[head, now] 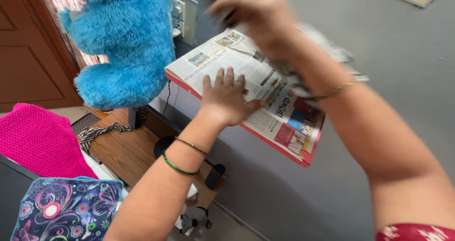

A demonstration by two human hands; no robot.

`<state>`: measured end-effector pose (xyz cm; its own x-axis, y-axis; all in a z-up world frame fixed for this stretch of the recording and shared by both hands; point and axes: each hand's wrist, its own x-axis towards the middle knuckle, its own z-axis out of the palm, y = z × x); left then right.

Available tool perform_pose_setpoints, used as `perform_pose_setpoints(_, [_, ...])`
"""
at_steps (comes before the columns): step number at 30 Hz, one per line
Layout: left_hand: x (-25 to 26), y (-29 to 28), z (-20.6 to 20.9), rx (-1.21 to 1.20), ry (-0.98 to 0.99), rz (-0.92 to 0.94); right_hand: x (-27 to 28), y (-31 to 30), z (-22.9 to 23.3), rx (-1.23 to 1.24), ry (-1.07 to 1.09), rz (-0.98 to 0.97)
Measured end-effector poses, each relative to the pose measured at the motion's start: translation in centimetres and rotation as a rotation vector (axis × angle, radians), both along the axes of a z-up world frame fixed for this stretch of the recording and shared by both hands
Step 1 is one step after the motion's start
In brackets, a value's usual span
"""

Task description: The person wipes the inside of a glass cabinet and a desk surface using a cloth. They move various items such as a lamp, toys, and a basket to clean underneath them, then return the items to their original positions.

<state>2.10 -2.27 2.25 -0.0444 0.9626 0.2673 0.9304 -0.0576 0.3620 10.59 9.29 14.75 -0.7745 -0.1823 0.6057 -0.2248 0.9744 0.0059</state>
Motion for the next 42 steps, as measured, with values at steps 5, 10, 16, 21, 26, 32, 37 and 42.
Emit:
perform_pose_setpoints(5, [0.0,-1.3,0.6,-0.041,-0.047,-0.025,-4.7,0.4,-9.5,-0.143,-0.486,-0.072])
perform_pose_setpoints(10, [0.0,-0.4,0.0,-0.120,0.054,-0.015,-4.6,7.0,-11.7,-0.130,-0.440,-0.245])
perform_pose_setpoints(16, [0.1,0.4,-1.0,-0.056,-0.006,0.004,-4.0,14.7,-13.1,-0.100,-0.358,-0.510])
perform_pose_setpoints(21, [0.1,-0.1,-0.3,-0.026,0.015,0.009,-1.8,16.2,-12.1,0.068,-0.259,-0.777])
perform_pose_setpoints(26, [-0.5,1.0,1.7,-0.096,0.025,0.030,-1.7,13.3,-8.2,0.270,-0.347,-0.987])
perform_pose_setpoints(32, [-0.9,4.4,2.5,0.001,0.107,0.103,-0.1,9.2,-9.3,-0.004,-0.470,-0.631])
perform_pose_setpoints(37, [-0.8,5.1,2.2,-0.081,0.138,0.123,3.9,10.3,-11.8,0.018,-0.327,-0.802])
perform_pose_setpoints(42, [-0.7,4.7,2.7,-0.093,0.147,0.125,8.9,10.2,-10.5,0.057,-0.330,-1.013])
